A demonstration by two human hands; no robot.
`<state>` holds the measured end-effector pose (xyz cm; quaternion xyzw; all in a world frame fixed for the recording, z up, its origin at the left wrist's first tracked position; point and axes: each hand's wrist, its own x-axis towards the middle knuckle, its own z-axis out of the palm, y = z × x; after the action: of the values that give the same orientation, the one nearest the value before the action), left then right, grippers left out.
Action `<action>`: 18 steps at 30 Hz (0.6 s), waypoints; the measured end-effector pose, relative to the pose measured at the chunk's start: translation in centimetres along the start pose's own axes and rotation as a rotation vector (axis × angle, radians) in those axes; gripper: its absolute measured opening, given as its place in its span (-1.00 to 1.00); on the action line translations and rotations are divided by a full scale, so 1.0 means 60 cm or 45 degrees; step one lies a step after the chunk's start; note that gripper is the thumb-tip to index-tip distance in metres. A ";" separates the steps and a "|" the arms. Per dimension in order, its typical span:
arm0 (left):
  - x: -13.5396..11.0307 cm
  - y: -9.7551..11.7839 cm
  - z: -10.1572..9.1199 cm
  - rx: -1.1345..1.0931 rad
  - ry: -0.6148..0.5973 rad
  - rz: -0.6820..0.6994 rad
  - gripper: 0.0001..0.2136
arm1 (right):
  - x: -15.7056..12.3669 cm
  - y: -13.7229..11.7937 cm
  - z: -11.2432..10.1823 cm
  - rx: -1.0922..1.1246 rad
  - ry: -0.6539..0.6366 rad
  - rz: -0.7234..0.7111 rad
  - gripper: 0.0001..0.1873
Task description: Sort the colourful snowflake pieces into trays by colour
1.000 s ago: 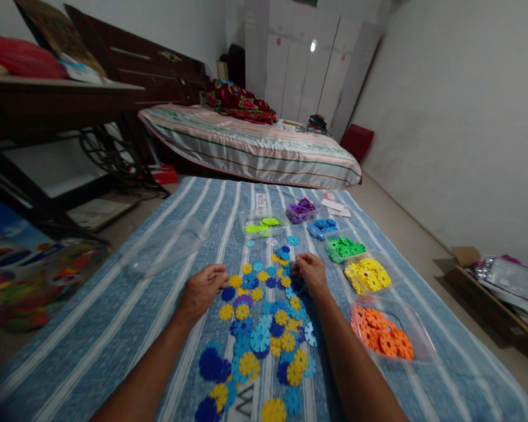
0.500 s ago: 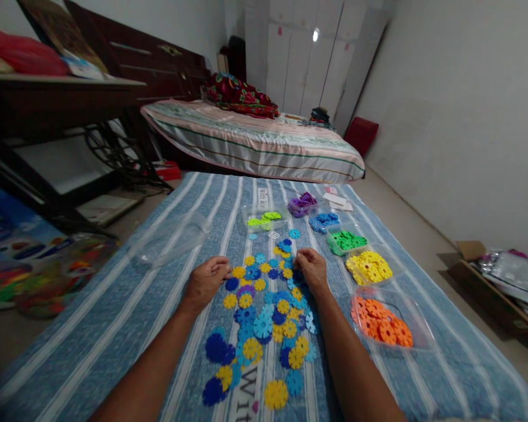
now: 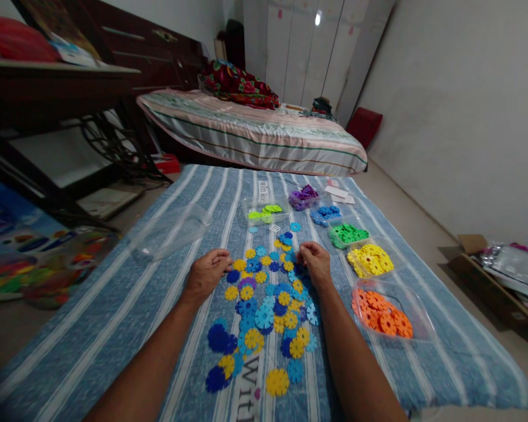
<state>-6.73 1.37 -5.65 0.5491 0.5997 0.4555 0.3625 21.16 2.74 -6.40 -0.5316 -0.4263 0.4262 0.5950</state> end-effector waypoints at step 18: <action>0.001 0.000 0.003 -0.025 0.020 -0.007 -0.72 | 0.002 0.008 -0.002 0.039 -0.011 -0.010 -0.65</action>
<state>-6.57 1.46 -5.68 0.5404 0.5995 0.4646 0.3644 21.27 2.87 -6.88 -0.5190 -0.4242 0.4326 0.6030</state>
